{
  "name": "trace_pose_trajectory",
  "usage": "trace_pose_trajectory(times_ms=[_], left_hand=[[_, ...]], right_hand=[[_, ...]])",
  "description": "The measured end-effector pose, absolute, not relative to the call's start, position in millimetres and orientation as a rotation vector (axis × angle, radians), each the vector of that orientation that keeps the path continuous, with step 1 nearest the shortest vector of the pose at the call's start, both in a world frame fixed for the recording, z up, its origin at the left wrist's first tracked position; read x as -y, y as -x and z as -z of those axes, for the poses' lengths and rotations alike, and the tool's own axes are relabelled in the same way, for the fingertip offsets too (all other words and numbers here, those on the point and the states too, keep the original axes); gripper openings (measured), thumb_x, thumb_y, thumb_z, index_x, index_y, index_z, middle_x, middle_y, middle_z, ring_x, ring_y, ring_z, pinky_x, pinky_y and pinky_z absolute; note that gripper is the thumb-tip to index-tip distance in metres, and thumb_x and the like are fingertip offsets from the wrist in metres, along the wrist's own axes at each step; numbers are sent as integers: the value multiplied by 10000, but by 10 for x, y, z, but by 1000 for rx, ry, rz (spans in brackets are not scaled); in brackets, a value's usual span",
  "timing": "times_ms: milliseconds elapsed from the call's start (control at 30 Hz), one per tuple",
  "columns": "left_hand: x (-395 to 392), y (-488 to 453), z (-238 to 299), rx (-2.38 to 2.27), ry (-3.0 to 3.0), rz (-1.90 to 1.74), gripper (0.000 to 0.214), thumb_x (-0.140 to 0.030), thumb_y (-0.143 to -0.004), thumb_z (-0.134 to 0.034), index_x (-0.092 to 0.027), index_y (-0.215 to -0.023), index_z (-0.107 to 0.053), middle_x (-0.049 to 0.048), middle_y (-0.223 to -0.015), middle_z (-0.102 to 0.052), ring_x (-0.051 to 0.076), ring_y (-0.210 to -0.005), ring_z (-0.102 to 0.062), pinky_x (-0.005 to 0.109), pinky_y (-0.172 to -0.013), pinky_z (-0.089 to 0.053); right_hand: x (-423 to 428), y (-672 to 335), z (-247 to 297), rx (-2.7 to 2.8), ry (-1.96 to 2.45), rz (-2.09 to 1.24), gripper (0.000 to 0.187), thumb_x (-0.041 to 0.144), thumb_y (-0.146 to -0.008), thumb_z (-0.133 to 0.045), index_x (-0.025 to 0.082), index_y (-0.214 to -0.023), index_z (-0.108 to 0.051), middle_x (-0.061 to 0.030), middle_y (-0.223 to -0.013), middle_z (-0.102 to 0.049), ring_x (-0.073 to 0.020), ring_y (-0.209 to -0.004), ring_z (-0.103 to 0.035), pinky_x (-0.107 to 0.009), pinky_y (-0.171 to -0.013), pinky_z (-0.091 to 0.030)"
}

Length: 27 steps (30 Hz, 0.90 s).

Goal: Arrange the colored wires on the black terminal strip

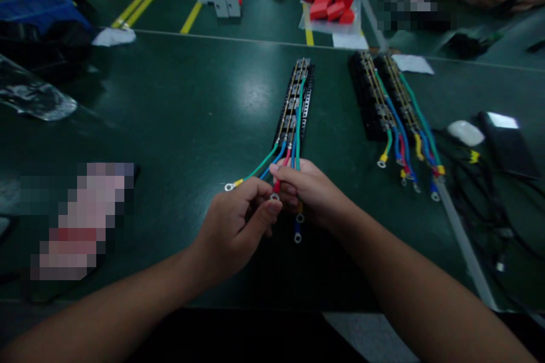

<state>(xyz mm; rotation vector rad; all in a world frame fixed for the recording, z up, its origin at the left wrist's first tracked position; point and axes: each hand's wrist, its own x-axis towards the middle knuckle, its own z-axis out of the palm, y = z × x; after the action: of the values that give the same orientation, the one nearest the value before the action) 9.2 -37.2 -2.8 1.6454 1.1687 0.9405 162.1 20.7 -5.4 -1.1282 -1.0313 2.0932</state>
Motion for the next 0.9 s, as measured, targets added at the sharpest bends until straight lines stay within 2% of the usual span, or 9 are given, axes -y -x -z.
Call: trace_pose_trajectory(times_ms=[333,667,900], left_hand=[[382,-99,13,-1165,-1682,-867,208,-362,-945,-489,-171,-904,-560,-12,-658,-625,105,-570,-575,229,-533,-406],[384,-117,-11,-1141,-1747,-858,157,-284,-924,-526,-165,-821,-533,-10,-706,-624,99,-599,-541,236,-569,-391],[388,-124,8,-1144,-1768,-873,158,-279,-923,-527,-167,-812,-524,-21,-678,-600,89,-558,-503,231,-537,-369]], right_hand=[[-222,-1610,41,1014,1159,-2070,370,296,-869,-579,174,-558,-420,74,-423,-336,-40,-354,-284,-157,-340,-217],[-220,-1597,36,1040,1165,-2077,386,314,-875,-572,179,-546,-422,61,-398,-359,-55,-360,-324,-179,-369,-259],[-221,-1604,42,1054,1149,-2087,406,316,-886,-556,182,-539,-394,63,-398,-352,-52,-358,-319,-183,-367,-253]])
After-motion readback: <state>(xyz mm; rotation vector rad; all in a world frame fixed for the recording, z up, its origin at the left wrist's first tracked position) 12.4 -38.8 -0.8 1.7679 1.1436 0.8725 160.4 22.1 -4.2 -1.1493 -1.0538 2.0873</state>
